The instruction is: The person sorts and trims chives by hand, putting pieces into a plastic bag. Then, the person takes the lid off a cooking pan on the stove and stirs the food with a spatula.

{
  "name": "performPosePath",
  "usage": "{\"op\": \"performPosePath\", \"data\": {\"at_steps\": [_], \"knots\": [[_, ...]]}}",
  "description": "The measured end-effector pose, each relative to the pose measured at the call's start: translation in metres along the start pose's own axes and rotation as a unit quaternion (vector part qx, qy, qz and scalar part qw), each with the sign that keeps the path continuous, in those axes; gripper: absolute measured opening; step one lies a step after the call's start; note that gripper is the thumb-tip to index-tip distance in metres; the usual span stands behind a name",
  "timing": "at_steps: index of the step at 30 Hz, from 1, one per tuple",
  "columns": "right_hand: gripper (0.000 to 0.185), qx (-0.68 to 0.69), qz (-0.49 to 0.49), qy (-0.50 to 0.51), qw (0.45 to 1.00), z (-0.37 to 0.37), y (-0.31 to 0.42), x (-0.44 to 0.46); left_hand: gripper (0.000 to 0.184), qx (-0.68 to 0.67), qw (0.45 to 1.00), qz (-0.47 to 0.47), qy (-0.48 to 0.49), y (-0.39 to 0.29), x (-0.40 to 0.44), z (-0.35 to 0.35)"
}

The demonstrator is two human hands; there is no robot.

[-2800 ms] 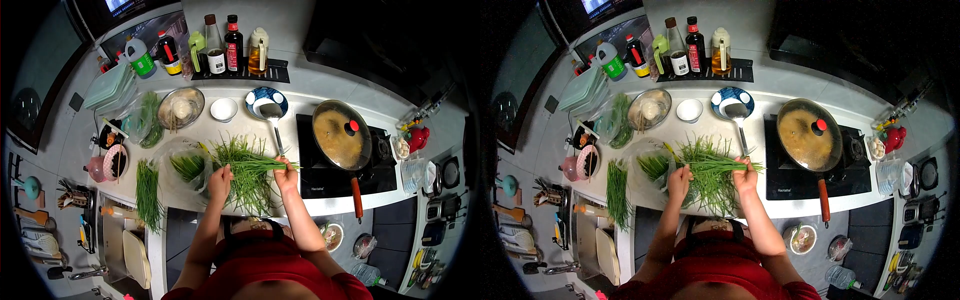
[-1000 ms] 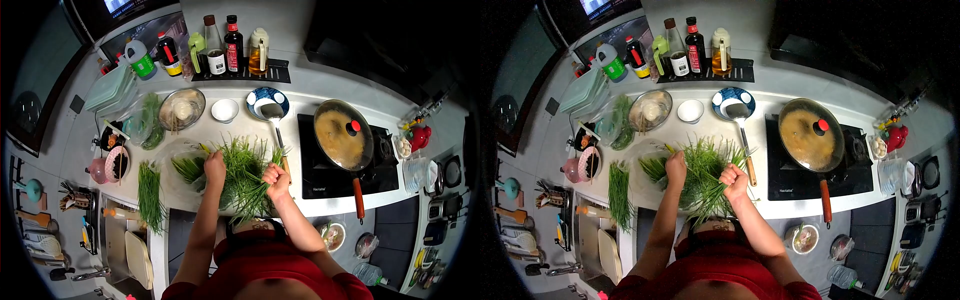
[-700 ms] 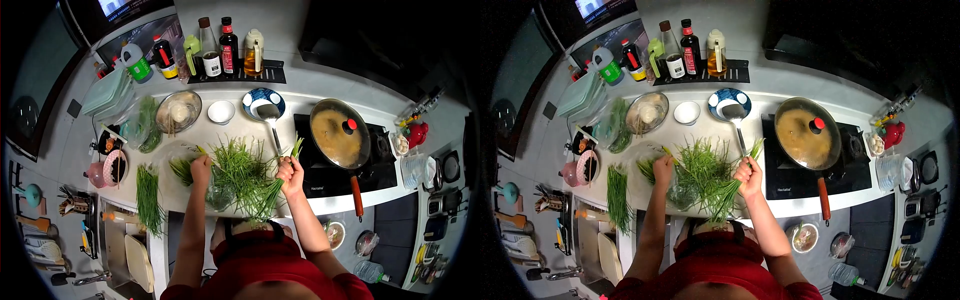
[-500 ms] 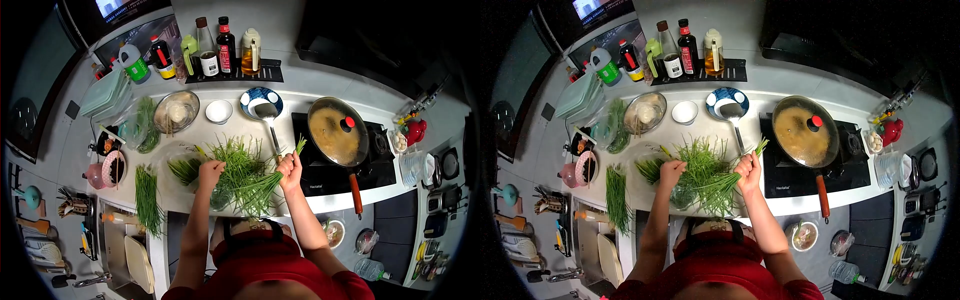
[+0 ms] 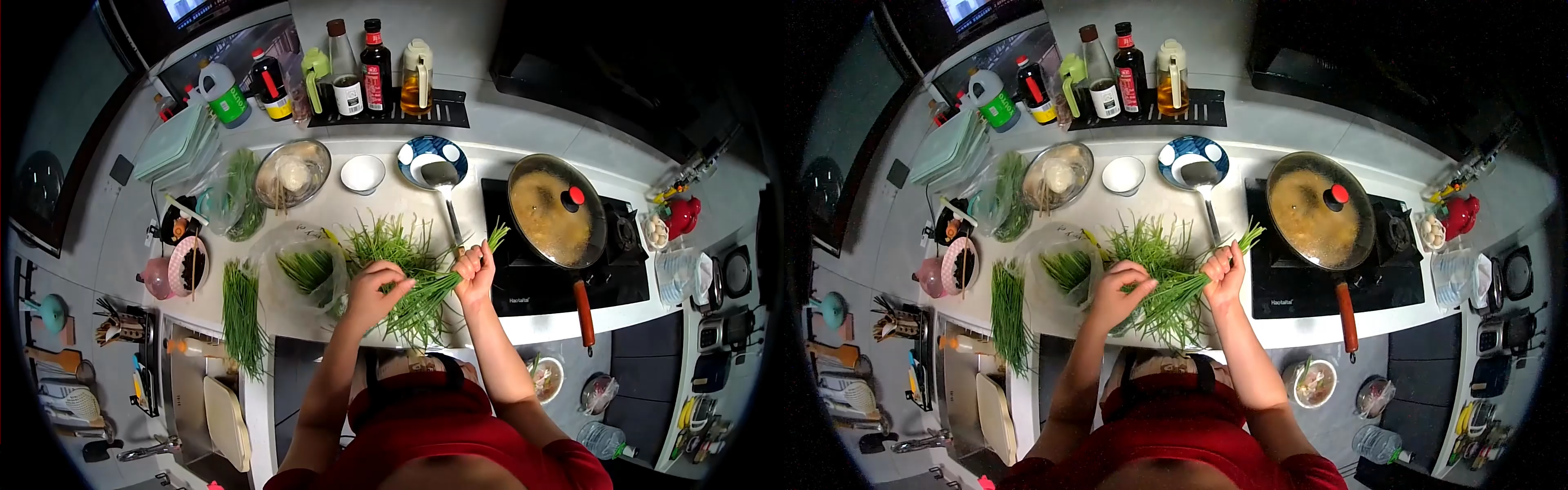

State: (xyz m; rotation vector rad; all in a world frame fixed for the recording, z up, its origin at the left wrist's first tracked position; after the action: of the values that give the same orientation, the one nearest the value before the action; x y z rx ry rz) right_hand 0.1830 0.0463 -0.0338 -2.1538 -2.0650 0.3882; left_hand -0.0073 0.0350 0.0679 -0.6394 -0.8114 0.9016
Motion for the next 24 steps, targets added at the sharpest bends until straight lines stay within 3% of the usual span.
{"op": "performPosePath", "data": {"at_steps": [3, 4, 11, 15, 21, 22, 24], "knots": [[0.034, -0.004, 0.011, -0.009, 1.000, -0.001, 0.001, 0.000, 0.013, 0.043, 0.996, -0.046, 0.068, -0.014, -0.002, -0.007], [0.034, -0.007, 0.016, -0.014, 1.000, 0.000, 0.001, 0.000, 0.014, 0.063, 0.991, -0.010, 0.120, -0.006, -0.006, -0.015], [0.034, -0.024, 0.028, -0.011, 0.999, 0.002, 0.004, 0.001, 0.013, 0.112, 0.980, -0.046, 0.158, 0.003, -0.011, -0.031], [0.034, -0.033, 0.036, -0.041, 0.998, 0.006, 0.001, -0.002, 0.009, 0.171, 0.984, -0.041, 0.024, 0.010, -0.007, -0.017], [0.036, -0.014, 0.044, -0.067, 0.997, 0.014, -0.007, -0.003, 0.003, 0.337, 0.922, -0.027, -0.189, 0.008, -0.006, 0.006], [0.036, 0.004, 0.043, -0.053, 0.998, 0.013, -0.002, -0.002, 0.002, 0.345, 0.915, -0.007, -0.207, 0.021, -0.007, 0.014], [0.038, 0.010, 0.069, -0.052, 0.996, 0.010, 0.009, -0.004, 0.005, 0.287, 0.946, 0.019, -0.152, 0.048, -0.007, 0.018]]}}
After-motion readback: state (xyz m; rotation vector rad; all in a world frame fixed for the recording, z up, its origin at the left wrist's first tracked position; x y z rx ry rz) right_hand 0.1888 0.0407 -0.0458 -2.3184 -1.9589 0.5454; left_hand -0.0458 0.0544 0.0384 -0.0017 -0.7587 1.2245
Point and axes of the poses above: each hand's wrist, its own x-axis towards the middle knuckle, its own z-axis out of the back of the hand, y = z × x, the point moved 7 cm from there along x, towards the middle knuckle, and after that the axes turned 10 degrees about x, right-handed, at the moved point
